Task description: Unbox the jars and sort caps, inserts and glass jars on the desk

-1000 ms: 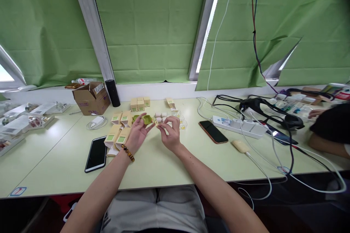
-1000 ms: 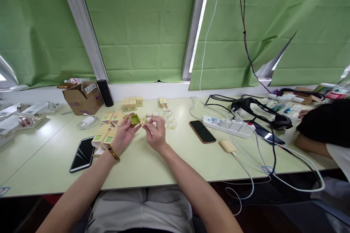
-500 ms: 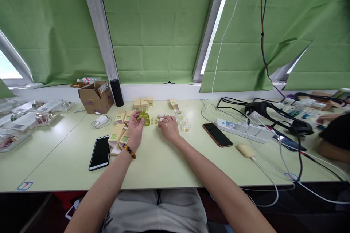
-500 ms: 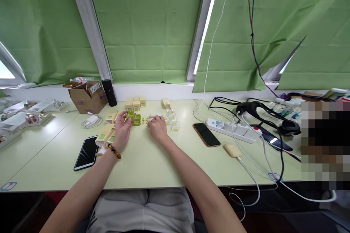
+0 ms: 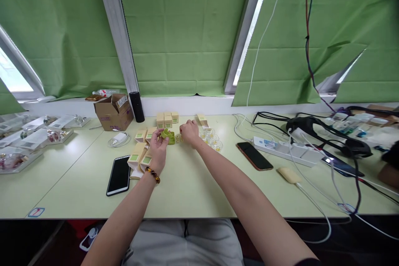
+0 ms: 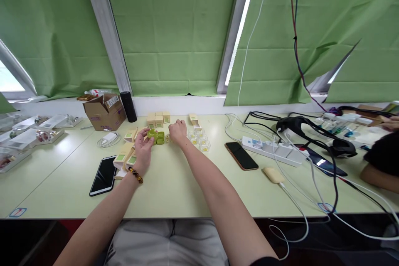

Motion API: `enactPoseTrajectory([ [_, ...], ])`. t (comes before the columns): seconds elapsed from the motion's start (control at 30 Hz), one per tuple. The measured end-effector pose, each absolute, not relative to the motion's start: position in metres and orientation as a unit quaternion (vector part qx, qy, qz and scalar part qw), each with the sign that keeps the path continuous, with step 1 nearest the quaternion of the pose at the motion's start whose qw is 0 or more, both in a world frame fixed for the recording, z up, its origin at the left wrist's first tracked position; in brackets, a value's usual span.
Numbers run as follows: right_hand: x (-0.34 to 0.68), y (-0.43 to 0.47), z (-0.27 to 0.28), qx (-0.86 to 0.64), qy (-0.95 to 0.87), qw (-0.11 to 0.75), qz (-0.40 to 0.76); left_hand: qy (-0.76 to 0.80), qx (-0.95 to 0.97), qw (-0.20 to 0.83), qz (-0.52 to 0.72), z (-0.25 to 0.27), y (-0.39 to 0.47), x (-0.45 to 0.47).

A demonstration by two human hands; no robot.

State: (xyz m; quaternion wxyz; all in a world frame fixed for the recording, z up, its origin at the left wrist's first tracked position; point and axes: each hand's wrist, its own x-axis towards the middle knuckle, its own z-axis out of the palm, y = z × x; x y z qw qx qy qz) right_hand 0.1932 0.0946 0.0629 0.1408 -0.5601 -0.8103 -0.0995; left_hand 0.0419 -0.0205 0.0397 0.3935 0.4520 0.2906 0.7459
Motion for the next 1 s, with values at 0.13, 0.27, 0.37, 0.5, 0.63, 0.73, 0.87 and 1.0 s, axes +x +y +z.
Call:
enactPoseTrajectory([
  [0.13,0.187,0.108,0.061,-0.567,-0.809,0.116,-0.101,0.298,0.465,0.38,0.742,0.041,-0.021,0.043],
  [0.27,0.187,0.102,0.059,-0.562,-0.812,0.117,-0.107,0.3,0.467,0.378,0.741,0.042,-0.022,0.044],
  [0.37,0.191,0.082,0.054,-0.528,-0.83,0.132,-0.122,0.292,0.47,0.377,0.743,0.043,-0.023,0.045],
  [0.5,0.204,0.045,0.034,-0.465,-0.845,0.203,-0.17,0.292,0.479,0.379,0.736,0.043,-0.024,0.047],
  [0.63,0.216,0.025,0.01,-0.454,-0.842,0.225,-0.186,0.32,0.495,0.334,0.735,0.042,-0.026,0.047],
  [0.73,0.218,0.024,0.0,-0.466,-0.838,0.224,-0.177,0.339,0.515,0.288,0.733,0.042,-0.026,0.046],
  [0.87,0.218,0.03,-0.003,-0.487,-0.827,0.224,-0.17,0.351,0.545,0.255,0.718,0.039,-0.024,0.047],
  [1.0,0.217,0.031,-0.003,-0.502,-0.821,0.215,-0.169,0.348,0.558,0.238,0.714,0.033,-0.02,0.049],
])
